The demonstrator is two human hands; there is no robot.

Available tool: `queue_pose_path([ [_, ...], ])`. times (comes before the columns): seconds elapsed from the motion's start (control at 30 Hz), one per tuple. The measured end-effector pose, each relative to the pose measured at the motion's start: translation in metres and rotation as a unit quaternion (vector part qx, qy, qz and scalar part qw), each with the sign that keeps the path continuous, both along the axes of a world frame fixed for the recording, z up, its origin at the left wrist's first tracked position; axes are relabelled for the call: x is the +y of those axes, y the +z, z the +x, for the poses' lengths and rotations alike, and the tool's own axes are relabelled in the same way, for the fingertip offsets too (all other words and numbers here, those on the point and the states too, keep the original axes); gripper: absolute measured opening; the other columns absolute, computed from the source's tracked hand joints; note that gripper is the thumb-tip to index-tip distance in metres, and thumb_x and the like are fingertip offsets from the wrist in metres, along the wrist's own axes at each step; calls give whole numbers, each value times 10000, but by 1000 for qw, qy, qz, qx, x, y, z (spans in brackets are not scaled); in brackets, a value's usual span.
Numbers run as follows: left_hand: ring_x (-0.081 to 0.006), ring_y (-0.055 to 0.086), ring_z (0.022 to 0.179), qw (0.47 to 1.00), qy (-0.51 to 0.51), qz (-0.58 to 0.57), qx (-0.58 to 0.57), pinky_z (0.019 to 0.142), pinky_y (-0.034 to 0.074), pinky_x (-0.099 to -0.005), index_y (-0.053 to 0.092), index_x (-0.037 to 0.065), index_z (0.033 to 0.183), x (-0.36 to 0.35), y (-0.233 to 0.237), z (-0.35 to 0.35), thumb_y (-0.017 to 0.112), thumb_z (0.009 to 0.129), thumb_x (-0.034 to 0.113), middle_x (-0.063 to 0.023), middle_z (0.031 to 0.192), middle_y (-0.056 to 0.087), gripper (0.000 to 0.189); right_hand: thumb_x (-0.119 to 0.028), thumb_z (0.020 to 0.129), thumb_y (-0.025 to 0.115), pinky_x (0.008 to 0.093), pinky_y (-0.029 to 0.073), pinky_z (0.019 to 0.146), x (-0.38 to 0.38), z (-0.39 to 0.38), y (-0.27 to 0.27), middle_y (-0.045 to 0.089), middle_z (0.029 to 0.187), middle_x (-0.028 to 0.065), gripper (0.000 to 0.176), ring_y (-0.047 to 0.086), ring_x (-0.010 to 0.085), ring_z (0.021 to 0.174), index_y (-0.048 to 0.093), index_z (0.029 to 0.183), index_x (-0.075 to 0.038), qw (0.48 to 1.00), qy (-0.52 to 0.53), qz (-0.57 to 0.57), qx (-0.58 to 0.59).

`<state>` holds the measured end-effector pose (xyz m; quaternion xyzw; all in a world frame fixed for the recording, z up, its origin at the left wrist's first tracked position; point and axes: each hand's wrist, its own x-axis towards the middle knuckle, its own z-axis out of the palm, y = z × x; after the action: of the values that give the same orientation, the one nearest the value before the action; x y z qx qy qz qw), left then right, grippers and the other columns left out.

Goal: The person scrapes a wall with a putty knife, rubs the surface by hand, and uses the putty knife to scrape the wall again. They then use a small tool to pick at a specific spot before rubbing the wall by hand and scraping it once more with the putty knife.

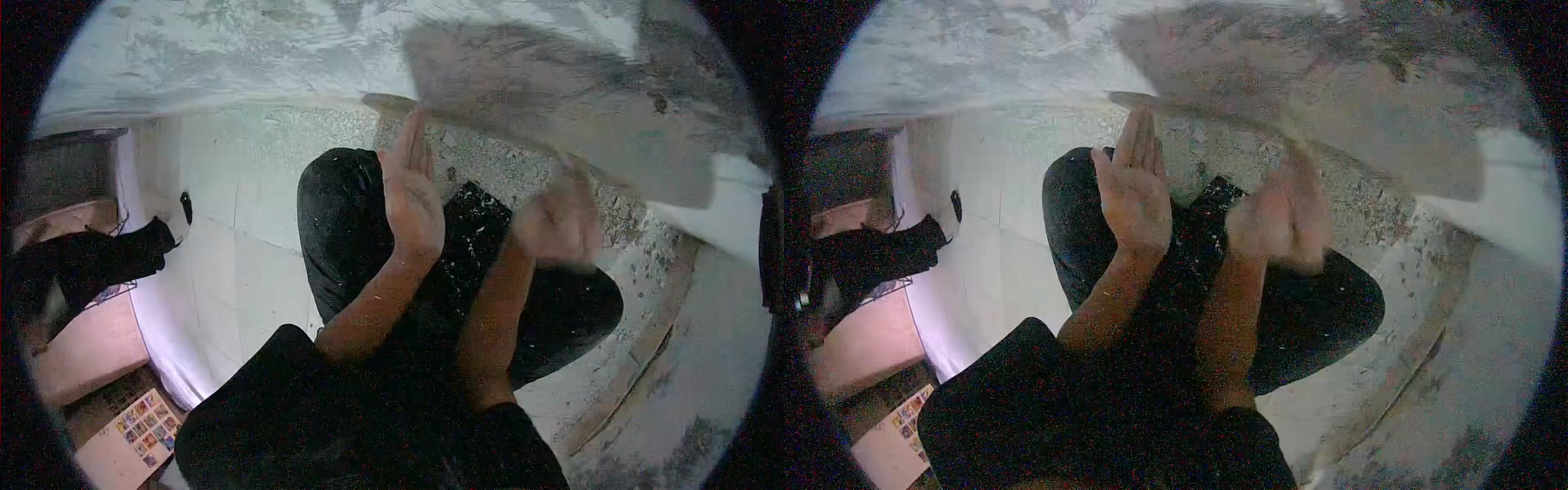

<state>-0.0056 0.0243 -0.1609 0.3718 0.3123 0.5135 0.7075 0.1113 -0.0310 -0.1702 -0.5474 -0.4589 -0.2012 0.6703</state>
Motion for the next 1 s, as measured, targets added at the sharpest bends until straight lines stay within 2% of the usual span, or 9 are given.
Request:
queue_pose_path([
  [0.03,-279,115,1305,1000,-4,2,-4,1061,44,-358,164,-93,1304,-1,0,0,146,900,482,-197,1387,164,703,-122,839,379,256,455,494,14,-4,-5,475,549,108,170,469,167,437,485,764,-12,966,-216,-64,-123],
  [0.1,-281,111,1305,1000,-4,21,-20,1063,51,-352,165,-97,1301,0,0,-1,151,900,482,-196,1389,157,705,-138,844,411,243,442,487,11,-2,-17,458,540,86,164,445,154,429,497,774,-17,952,-251,-48,-169],
  [0.3,-268,112,1307,999,-6,-10,-30,1064,57,-348,151,-85,1309,7,3,-2,143,902,477,-192,1391,153,694,-200,750,549,293,449,613,-1,-4,3,571,689,91,222,537,171,644,544,598,-38,973,-41,-204,94],
  [0.43,-265,110,1308,999,18,-26,-27,1064,49,-347,147,-84,1311,-2,1,-6,137,905,470,-196,1391,149,687,-219,713,595,257,429,513,-12,5,25,540,623,62,241,509,152,533,534,566,-38,981,127,-66,-133],
  [0.47,-264,107,1308,999,18,-31,-29,1063,44,-346,149,-84,1310,-2,3,-7,136,905,468,-198,1391,147,685,-174,632,652,284,449,530,-26,20,50,558,642,78,166,535,174,556,559,589,-43,932,293,-185,-108],
  [0.57,-262,112,1307,999,10,-13,-47,1062,41,-345,153,-83,1310,2,7,-6,132,906,466,-199,1389,152,682,-152,626,646,293,455,568,-3,12,5,565,672,91,154,551,192,601,541,582,-49,973,60,-209,-75],
  [0.6,-262,119,1305,998,14,3,-60,1062,44,-344,154,-82,1310,5,8,-5,129,906,466,-199,1388,158,682,-113,659,608,303,452,546,-9,12,-9,556,637,75,112,546,198,578,550,589,-47,776,-71,-615,-126],
  [0.73,-271,142,1298,999,25,3,-42,1064,65,-348,158,-85,1308,3,2,-9,137,909,459,-205,1379,177,675,-78,615,573,309,441,500,-8,-7,49,518,567,60,57,530,231,532,545,572,-52,942,252,-130,-177],
  [1.0,-283,151,1293,996,30,30,-73,1061,83,-353,189,-90,1299,9,2,-12,139,906,474,-219,1364,205,689,-41,678,432,299,357,421,-5,-14,67,409,514,39,133,441,198,439,488,560,-63,916,307,-148,-213],
])
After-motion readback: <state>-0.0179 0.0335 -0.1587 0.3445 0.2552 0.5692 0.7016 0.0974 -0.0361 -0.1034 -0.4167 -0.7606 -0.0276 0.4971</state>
